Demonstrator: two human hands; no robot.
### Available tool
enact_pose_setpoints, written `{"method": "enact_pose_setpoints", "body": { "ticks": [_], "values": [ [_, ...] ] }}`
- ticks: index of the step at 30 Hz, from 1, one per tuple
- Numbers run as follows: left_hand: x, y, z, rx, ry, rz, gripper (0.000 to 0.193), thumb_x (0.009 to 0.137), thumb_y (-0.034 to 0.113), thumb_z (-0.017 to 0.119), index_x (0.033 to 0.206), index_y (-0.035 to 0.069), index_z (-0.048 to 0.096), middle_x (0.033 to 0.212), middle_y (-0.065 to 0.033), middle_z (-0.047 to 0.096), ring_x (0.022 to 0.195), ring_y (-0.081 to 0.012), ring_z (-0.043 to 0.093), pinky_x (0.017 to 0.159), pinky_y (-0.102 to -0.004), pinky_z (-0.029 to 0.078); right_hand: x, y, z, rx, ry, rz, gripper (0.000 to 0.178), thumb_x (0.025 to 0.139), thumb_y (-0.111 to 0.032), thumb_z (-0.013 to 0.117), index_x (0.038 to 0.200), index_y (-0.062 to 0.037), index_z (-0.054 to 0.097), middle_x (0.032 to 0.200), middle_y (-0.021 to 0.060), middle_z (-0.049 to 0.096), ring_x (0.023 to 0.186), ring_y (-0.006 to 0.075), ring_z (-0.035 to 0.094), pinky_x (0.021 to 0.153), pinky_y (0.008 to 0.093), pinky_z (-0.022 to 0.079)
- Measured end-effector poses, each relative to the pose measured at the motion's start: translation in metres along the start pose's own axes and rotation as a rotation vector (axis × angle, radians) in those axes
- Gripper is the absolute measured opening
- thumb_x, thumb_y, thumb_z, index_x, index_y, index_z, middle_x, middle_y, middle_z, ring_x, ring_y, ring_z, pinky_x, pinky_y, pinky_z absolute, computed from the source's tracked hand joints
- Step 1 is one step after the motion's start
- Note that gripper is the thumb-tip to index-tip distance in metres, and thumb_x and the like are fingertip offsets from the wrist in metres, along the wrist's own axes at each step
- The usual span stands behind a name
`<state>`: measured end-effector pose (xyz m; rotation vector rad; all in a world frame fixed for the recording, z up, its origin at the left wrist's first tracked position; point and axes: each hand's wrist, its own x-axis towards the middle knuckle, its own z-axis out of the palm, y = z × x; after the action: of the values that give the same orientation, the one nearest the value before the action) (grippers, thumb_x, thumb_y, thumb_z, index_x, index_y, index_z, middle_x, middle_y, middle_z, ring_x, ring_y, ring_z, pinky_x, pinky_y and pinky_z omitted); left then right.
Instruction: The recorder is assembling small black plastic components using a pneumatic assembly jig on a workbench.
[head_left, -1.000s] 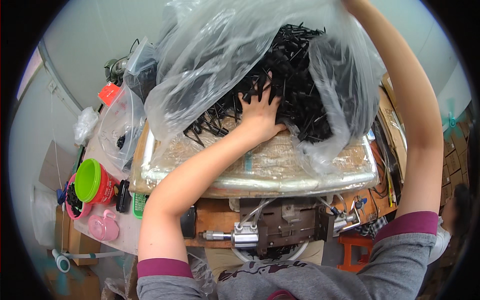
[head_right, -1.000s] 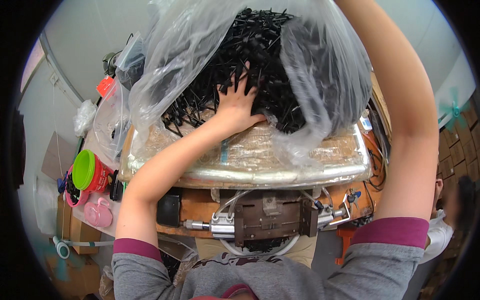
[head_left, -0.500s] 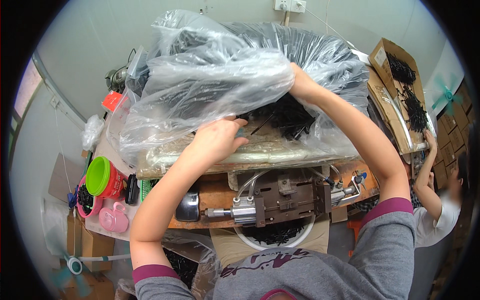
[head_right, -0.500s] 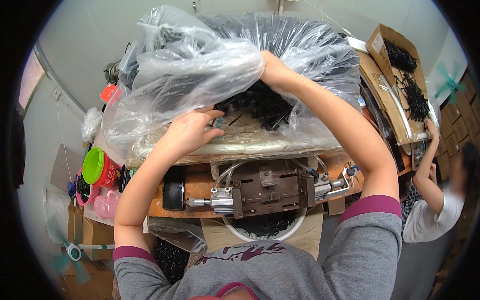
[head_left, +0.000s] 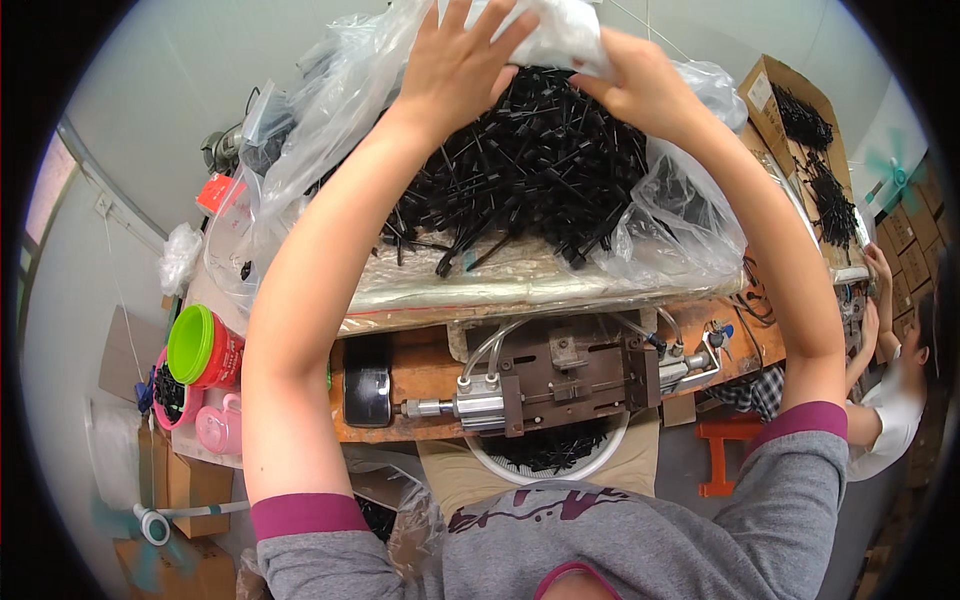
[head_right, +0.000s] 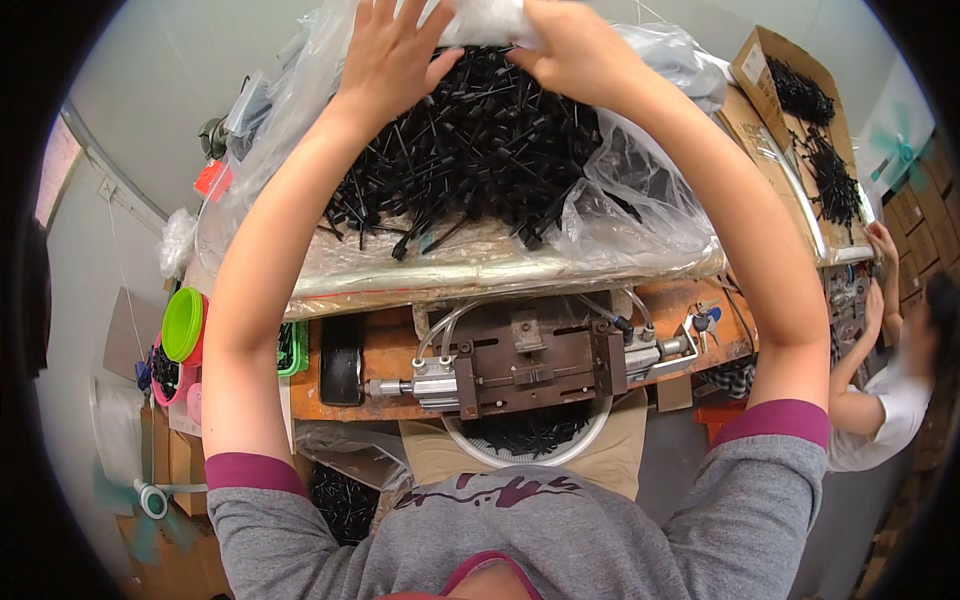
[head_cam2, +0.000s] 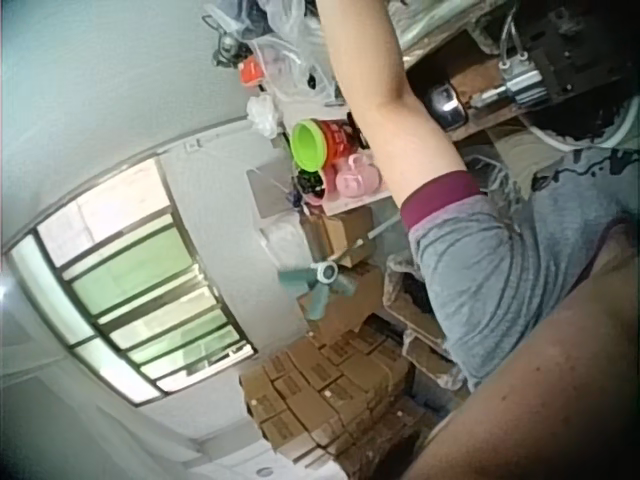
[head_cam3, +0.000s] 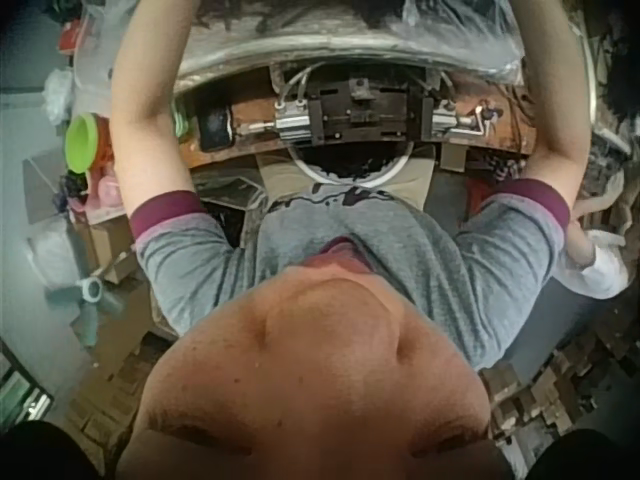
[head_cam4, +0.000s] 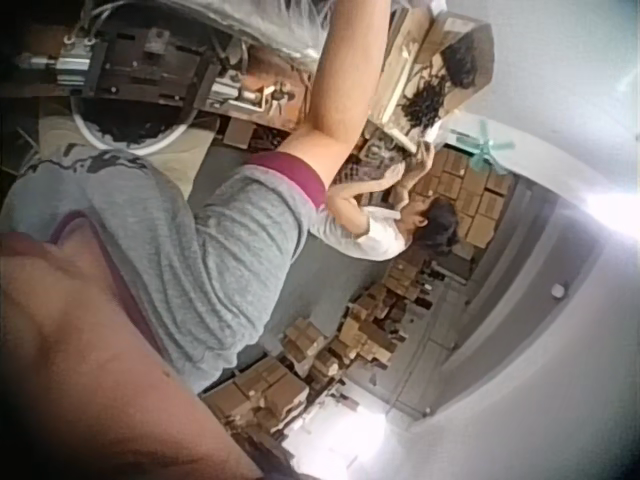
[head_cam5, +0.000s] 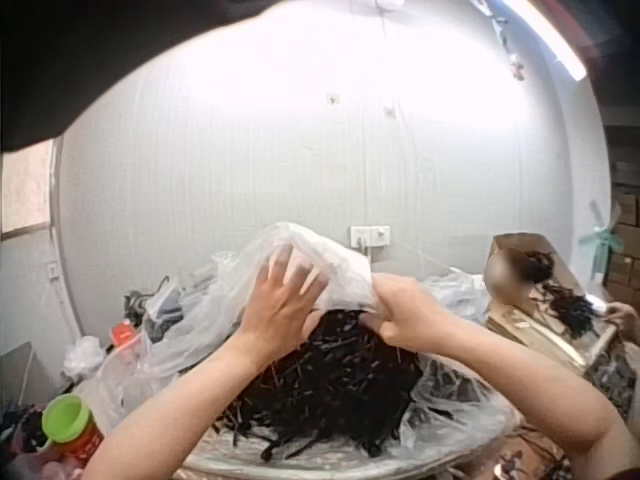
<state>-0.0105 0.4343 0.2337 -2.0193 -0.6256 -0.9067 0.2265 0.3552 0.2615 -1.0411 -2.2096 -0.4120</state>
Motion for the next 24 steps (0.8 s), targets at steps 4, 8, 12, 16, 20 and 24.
{"method": "enact_pose_setpoints", "body": {
  "ticks": [4,8,12,16,20,24],
  "values": [
    [0.020,-0.040,0.040,0.129,0.117,-0.033,0.078,0.083,0.024,0.075,0.154,0.015,0.044,0.156,-0.0159,0.038,0.145,-0.0440,0.034,0.115,-0.0596,0.036,-0.028,-0.013,-0.026,-0.737,0.362,-0.262,0.056,0.087,-0.024,0.079,0.137,-0.0092,0.061,0.125,0.0144,0.066,0.110,0.0307,0.063,0.100,0.0440,0.046],
    [0.017,-0.057,0.056,0.030,-0.299,-0.239,0.062,0.086,0.018,0.069,0.145,0.011,0.054,0.156,-0.0173,0.044,0.139,-0.0419,0.044,0.113,-0.0569,0.040,-0.120,-0.051,-0.021,-0.261,-0.362,-0.206,0.052,0.085,-0.035,0.078,0.125,-0.0059,0.062,0.091,0.0079,0.066,0.086,0.0288,0.065,0.092,0.0440,0.045],
    [0.010,-0.028,0.024,-0.233,-0.183,-0.263,0.037,0.088,0.013,0.066,0.123,0.003,0.069,0.124,-0.0199,0.067,0.112,-0.0352,0.065,0.100,-0.0454,0.051,-0.199,-0.024,-0.027,-0.325,-0.515,-0.052,0.032,0.079,-0.018,0.072,0.106,-0.0062,0.060,0.083,0.0041,0.062,0.079,0.0229,0.066,0.081,0.0384,0.048],
    [-0.026,0.047,-0.039,-0.401,-0.172,-0.140,0.022,0.095,0.021,0.067,0.115,0.013,0.071,0.106,-0.0087,0.075,0.101,-0.0284,0.072,0.088,-0.0396,0.058,-0.244,0.033,-0.031,-0.565,-0.591,-0.027,0.023,0.082,-0.008,0.066,0.105,-0.0087,0.060,0.083,0.0057,0.064,0.077,0.0252,0.068,0.072,0.0381,0.054],
    [-0.079,0.119,-0.105,-0.705,-0.259,-0.002,0.026,0.085,0.014,0.079,0.109,0.008,0.070,0.102,-0.0090,0.074,0.086,-0.0272,0.072,0.077,-0.0381,0.059,-0.250,0.093,-0.024,-0.729,-0.503,-0.138,0.028,0.088,-0.010,0.062,0.116,-0.0116,0.066,0.092,0.0089,0.072,0.083,0.0260,0.072,0.074,0.0389,0.057],
    [-0.153,0.200,-0.177,-1.225,-0.461,0.023,0.025,0.088,0.022,0.078,0.108,0.009,0.071,0.086,-0.0048,0.070,0.075,-0.0205,0.070,0.063,-0.0340,0.058,-0.223,0.115,-0.027,-0.720,-0.611,0.113,0.028,0.087,-0.007,0.063,0.114,-0.0089,0.068,0.087,0.0095,0.071,0.084,0.0303,0.072,0.075,0.0405,0.057]
  ]
}}
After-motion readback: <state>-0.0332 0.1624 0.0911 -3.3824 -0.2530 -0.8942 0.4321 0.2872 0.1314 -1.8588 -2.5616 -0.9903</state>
